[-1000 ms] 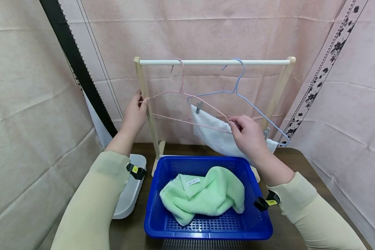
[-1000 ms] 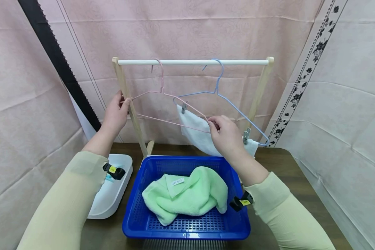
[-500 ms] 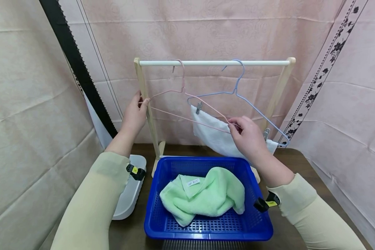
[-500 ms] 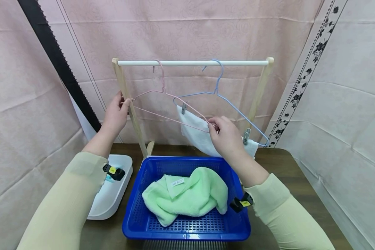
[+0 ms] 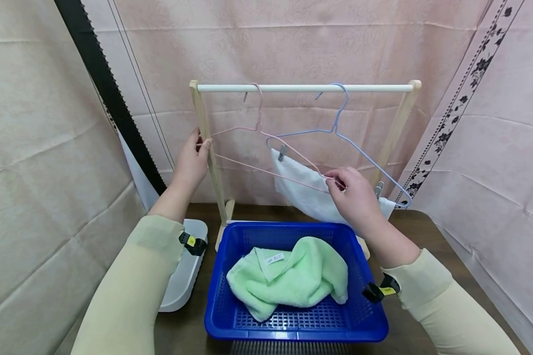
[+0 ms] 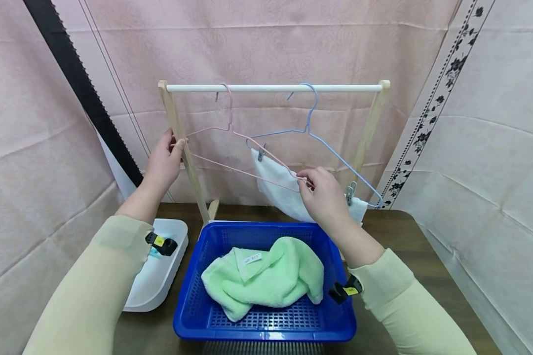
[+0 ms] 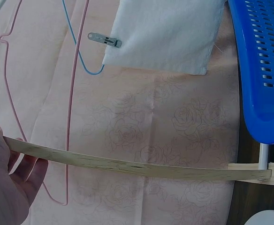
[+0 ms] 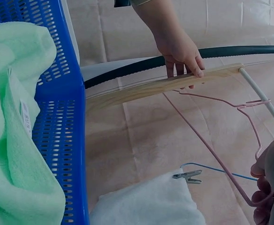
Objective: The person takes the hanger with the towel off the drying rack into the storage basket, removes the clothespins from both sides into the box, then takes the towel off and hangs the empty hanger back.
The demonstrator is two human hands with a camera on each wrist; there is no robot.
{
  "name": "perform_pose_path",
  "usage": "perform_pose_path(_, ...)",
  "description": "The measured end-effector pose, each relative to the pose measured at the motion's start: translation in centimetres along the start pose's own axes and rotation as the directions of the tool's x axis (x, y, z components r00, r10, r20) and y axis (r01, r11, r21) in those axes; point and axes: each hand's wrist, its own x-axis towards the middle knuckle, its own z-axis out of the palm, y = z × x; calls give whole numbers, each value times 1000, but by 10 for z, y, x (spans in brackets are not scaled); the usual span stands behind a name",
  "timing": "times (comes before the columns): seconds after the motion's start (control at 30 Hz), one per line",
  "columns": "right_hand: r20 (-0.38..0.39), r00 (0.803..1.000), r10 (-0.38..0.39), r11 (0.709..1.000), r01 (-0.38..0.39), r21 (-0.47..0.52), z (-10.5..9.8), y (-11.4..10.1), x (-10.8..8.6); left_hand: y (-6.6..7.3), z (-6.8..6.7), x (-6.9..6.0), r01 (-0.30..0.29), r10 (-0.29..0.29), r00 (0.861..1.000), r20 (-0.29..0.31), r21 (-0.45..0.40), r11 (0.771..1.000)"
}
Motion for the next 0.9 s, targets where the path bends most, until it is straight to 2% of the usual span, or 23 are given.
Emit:
perform_pose_path(0.4, 1, 1000, -18, 999, 18, 28, 0, 7, -6, 1, 0, -1, -5, 5, 1000, -3, 0, 1000)
perform_pose_path(0.57, -10, 1000, -25, 1000, 25, 0, -4, 9, -8, 0, 0, -2, 2, -2, 1000, -2, 1, 1000)
perform_pose_path(0.9, -103, 988, -115, 993, 110, -53, -22, 18, -15, -1, -1, -1, 0, 0, 1000, 2, 3, 1000)
